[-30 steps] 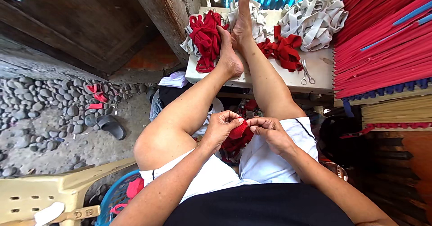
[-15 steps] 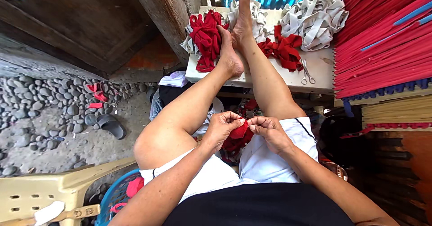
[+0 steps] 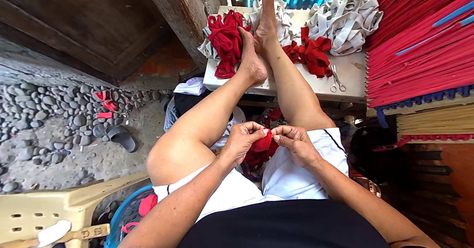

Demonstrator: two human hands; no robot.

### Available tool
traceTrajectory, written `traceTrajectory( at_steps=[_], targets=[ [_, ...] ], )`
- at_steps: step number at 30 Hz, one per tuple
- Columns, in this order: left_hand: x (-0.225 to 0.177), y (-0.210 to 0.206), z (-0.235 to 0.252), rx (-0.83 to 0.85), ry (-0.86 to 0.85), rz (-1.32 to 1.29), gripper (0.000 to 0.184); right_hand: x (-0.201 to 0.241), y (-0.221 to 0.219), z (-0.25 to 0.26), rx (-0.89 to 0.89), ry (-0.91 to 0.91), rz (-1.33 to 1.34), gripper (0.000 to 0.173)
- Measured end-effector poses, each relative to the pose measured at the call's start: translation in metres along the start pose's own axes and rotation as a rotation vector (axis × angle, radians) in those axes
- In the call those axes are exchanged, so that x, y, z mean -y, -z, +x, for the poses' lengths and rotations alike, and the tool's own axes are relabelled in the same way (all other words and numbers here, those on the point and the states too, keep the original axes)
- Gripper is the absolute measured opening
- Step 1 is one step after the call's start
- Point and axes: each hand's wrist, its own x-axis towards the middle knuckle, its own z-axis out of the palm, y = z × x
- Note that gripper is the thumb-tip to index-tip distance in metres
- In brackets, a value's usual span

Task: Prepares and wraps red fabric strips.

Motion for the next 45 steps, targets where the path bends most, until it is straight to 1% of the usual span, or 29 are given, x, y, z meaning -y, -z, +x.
traceTrajectory(
  at_steps=[5, 9, 12, 16, 20, 22, 24, 26, 27, 28, 29, 32, 35, 38, 42, 45],
  targets=[
    [0.0044, -0.0004, 0.0007, 0.0, -0.053, 0.074, 0.002, -0.0031, 0.001, -0.0002, 0.005, -0.056, 0.064, 0.016],
    [0.006, -0.0008, 0.0008, 0.004, -0.088, 0.111, 0.003, -0.0042, 0.0001, -0.0007, 0.011, -0.123, 0.168, 0.017],
    [0.0077, -0.0025, -0.0002, 0.008, -0.105, 0.097, 0.002, -0.0043, -0.0021, -0.0002, -0.015, -0.11, 0.16, 0.016],
    [0.0068, -0.0041, -0.0006, 0.026, -0.06, 0.01, 0.005, -0.0014, -0.0015, 0.0016, -0.057, 0.058, -0.076, 0.011],
    [0.0038, -0.0044, -0.0018, 0.037, 0.012, -0.086, 0.006, -0.0011, 0.0008, 0.0004, -0.08, 0.296, -0.391, 0.009],
    [0.0032, -0.0045, -0.0016, 0.042, 0.021, -0.101, 0.006, -0.0009, 0.0005, -0.0006, -0.096, 0.418, -0.522, 0.009],
    [0.003, -0.0042, -0.0013, 0.048, 0.019, -0.104, 0.006, -0.0022, 0.0012, 0.0, -0.105, 0.583, -0.675, 0.01],
    [0.0023, -0.0034, -0.0011, 0.056, 0.014, -0.103, 0.006, -0.0025, 0.001, 0.0013, -0.123, 0.715, -0.781, 0.012],
    [0.0021, -0.003, -0.0011, 0.061, 0.013, -0.103, 0.006, -0.0026, 0.0005, 0.0011, -0.129, 0.738, -0.796, 0.012],
    [0.002, -0.0028, -0.001, 0.069, 0.015, -0.106, 0.006, -0.0023, -0.0001, 0.0004, -0.129, 0.726, -0.78, 0.012],
    [0.0021, -0.0027, -0.0009, 0.079, 0.018, -0.114, 0.007, -0.0015, -0.0006, -0.0007, -0.122, 0.676, -0.735, 0.011],
    [0.0028, -0.0029, -0.001, 0.108, 0.021, -0.124, 0.006, -0.0011, -0.0008, -0.0042, -0.079, 0.396, -0.431, 0.009],
    [0.0057, -0.0036, -0.0017, 0.13, -0.006, -0.088, 0.003, -0.0051, -0.0015, -0.0051, -0.044, 0.235, -0.19, 0.012],
    [0.0072, -0.0037, -0.0008, 0.135, -0.031, -0.061, 0.003, -0.0036, -0.0026, -0.0057, -0.044, 0.187, -0.131, 0.012],
    [0.0035, -0.0013, 0.0001, 0.091, -0.073, -0.017, 0.005, 0.0005, -0.0017, -0.0046, -0.043, 0.228, -0.204, 0.012],
    [-0.0005, 0.0015, -0.0006, 0.075, -0.087, 0.012, 0.007, 0.0008, -0.0019, -0.0048, -0.053, 0.221, -0.224, 0.012]
  ],
)
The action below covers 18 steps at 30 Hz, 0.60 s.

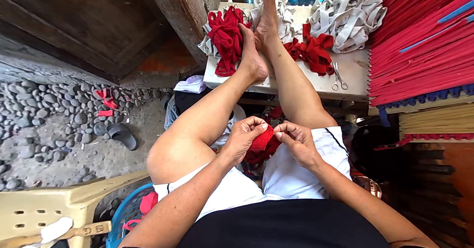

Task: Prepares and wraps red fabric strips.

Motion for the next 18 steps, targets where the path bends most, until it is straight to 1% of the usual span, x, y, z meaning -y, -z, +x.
traceTrajectory(
  at_steps=[13, 15, 18],
  targets=[
    [-0.0011, 0.0012, -0.001, -0.003, -0.015, 0.022, 0.006, 0.0002, 0.0008, 0.0002, 0.004, -0.02, -0.057, 0.012],
    [-0.0011, 0.0014, -0.0014, -0.003, -0.046, 0.067, 0.006, 0.0018, 0.0006, 0.0, 0.004, -0.01, -0.093, 0.012],
    [0.0007, 0.0009, -0.0018, -0.025, -0.158, 0.223, 0.005, 0.0021, -0.0004, -0.0005, -0.012, 0.014, -0.212, 0.009]
  ],
)
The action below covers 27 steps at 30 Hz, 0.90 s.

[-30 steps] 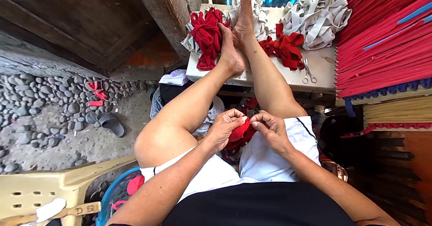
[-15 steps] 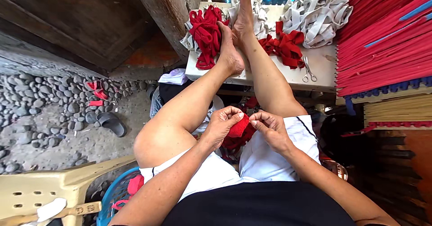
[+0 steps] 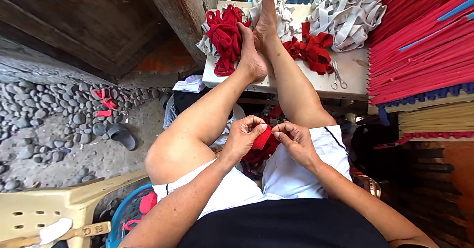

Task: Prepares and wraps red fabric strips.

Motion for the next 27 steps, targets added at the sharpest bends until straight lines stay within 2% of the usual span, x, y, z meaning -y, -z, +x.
traceTrajectory(
  at_steps=[4, 11, 14, 18, 27],
  targets=[
    [0.003, -0.007, -0.003, -0.076, -0.148, 0.231, 0.004, -0.004, -0.004, -0.002, 0.019, 0.023, -0.104, 0.009],
    [0.014, -0.017, -0.006, -0.125, -0.557, 0.667, 0.011, -0.004, -0.006, -0.002, 0.024, -0.061, 0.008, 0.007],
    [0.017, -0.021, -0.006, -0.129, -0.635, 0.73, 0.012, -0.003, -0.006, -0.001, 0.017, -0.066, 0.028, 0.007],
    [0.02, -0.025, -0.007, -0.125, -0.64, 0.706, 0.013, -0.004, -0.006, -0.001, 0.008, -0.071, 0.039, 0.009],
    [0.017, -0.021, -0.006, -0.192, -0.289, 0.355, 0.008, 0.001, 0.0, 0.004, 0.03, -0.088, 0.023, 0.008]
  ],
)
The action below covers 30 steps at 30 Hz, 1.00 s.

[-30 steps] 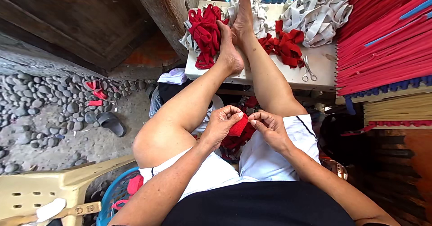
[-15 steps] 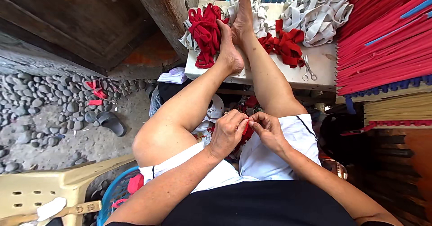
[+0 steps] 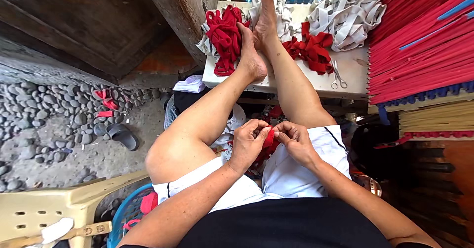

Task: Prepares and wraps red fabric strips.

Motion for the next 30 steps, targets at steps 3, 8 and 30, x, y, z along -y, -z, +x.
traceTrajectory(
  at_steps=[3, 8, 30],
  targets=[
    [-0.003, 0.004, 0.003, 0.046, 0.134, -0.073, 0.007, -0.002, 0.001, -0.001, 0.011, 0.001, 0.002, 0.008],
    [-0.002, 0.011, 0.01, 0.141, 0.336, -0.24, 0.006, -0.004, 0.002, 0.0, 0.027, 0.014, 0.012, 0.009],
    [-0.004, 0.021, 0.016, 0.261, 0.508, -0.556, 0.01, -0.008, 0.004, 0.0, 0.064, 0.063, 0.113, 0.009]
  ],
)
